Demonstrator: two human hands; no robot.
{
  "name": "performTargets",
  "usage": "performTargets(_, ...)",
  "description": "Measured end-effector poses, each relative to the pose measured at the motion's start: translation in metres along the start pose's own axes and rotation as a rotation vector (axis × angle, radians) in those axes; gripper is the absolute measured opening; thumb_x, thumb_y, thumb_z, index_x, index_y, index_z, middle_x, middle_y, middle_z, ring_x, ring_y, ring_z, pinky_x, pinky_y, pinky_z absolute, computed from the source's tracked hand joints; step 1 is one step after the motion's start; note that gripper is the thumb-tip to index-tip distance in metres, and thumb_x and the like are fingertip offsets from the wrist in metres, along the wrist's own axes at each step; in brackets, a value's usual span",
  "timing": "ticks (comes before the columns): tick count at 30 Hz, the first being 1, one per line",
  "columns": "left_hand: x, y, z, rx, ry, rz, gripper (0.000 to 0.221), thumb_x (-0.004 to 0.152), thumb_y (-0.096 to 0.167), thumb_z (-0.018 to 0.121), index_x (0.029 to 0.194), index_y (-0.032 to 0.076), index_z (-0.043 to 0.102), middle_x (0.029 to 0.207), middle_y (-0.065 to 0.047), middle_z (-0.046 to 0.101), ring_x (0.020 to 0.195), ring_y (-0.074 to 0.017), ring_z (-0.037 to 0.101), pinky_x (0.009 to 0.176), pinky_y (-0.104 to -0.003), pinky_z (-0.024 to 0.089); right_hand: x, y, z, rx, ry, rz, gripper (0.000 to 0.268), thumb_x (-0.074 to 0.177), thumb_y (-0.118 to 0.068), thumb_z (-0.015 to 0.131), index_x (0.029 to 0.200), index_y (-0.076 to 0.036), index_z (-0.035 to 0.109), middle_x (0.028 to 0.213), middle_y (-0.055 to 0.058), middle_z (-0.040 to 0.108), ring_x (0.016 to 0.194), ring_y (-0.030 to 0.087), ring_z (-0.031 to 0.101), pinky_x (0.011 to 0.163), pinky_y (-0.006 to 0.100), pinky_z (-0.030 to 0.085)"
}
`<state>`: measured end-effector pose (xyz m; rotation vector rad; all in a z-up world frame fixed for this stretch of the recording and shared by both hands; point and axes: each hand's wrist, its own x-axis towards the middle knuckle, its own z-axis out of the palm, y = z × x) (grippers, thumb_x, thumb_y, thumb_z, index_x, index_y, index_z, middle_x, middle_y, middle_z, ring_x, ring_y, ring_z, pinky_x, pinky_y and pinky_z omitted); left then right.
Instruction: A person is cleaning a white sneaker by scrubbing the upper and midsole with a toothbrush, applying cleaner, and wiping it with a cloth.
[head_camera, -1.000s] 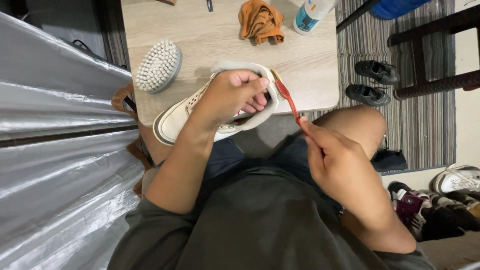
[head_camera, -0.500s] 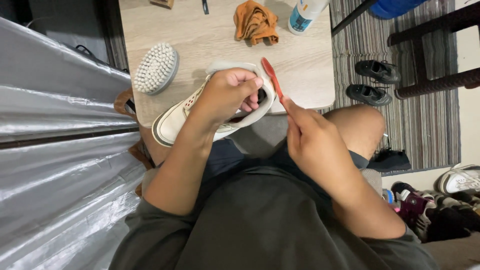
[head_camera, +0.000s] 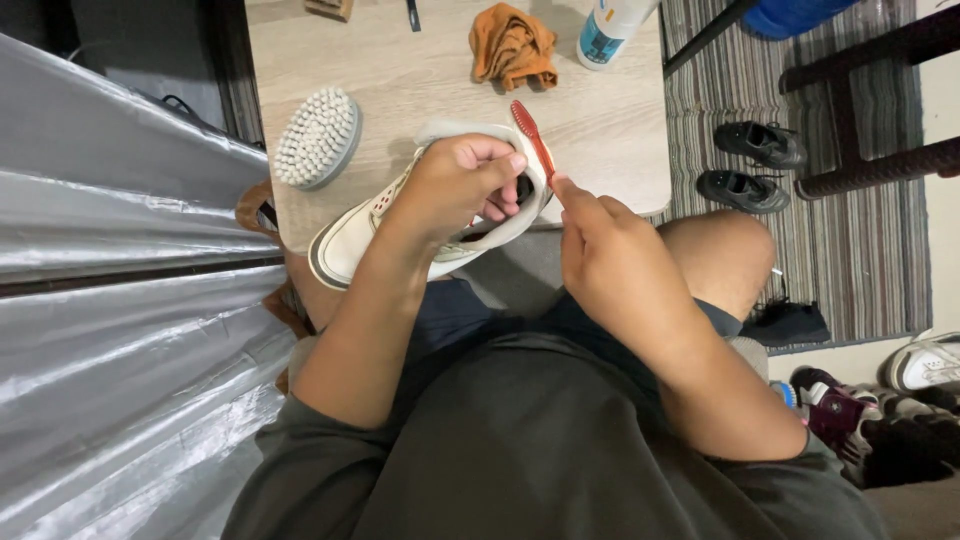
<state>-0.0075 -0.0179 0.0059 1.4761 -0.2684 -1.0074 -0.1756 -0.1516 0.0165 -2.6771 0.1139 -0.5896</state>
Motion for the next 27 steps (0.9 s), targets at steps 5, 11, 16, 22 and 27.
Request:
performTargets(5,-0.010,0.014,0.002,0.018,0.024,-0.028,0.016,0.092,0.017,0.063,0.087,0.003,0.069,0.064,-0.009,0.068,0.056,-0.0137,0.072,0.049,-0.021,0.062,-0.017,-0.015,-0.032,-0.060,-0.094,0.063,0.034,0.099,-0.012,0.064,0.131,-0.007,0.072,0.085,0.017,0.070,0.073,0.036,0.074,0.053,0.041,0.058)
performTargets(11,-0.007,0.017,0.007,0.044,0.074,-0.068,0.016,0.089,0.018,0.065,0.080,0.005,0.070,0.059,-0.011,0.068,0.052,-0.0155,0.072,0.047,-0.024,0.063,-0.028,-0.037,-0.069,-0.130,-0.256,0.154,0.032,0.100,-0.011,0.062,0.129,-0.004,0.073,0.081,0.019,0.071,0.061,0.035,0.073,0.049,0.039,0.059)
performTargets(16,-0.012,0.025,0.012,0.102,0.088,-0.094,0.024,0.089,0.027,0.065,0.083,0.005,0.072,0.059,-0.012,0.068,0.052,-0.0167,0.072,0.049,-0.025,0.064,-0.022,-0.042,-0.058,-0.392,-0.244,0.061,0.038,0.098,-0.015,0.062,0.134,-0.008,0.070,0.081,0.010,0.068,0.058,0.027,0.071,0.047,0.037,0.058)
performTargets(22,0.000,0.011,0.008,0.108,0.064,-0.097,0.028,0.091,0.029,0.064,0.087,0.003,0.072,0.060,-0.012,0.068,0.053,-0.0168,0.072,0.051,-0.026,0.064,-0.008,-0.043,-0.040,-0.474,-0.226,0.070,0.039,0.099,-0.016,0.059,0.135,-0.010,0.071,0.083,0.006,0.065,0.055,0.020,0.069,0.044,0.031,0.056)
performTargets(27,0.006,0.002,0.004,0.083,0.074,-0.084,0.023,0.090,0.024,0.064,0.082,0.003,0.069,0.060,-0.013,0.068,0.053,-0.0177,0.073,0.050,-0.028,0.064,-0.006,-0.045,-0.039,-0.550,-0.174,0.055,0.038,0.099,-0.019,0.059,0.134,-0.012,0.072,0.085,0.005,0.065,0.056,0.017,0.069,0.045,0.030,0.056)
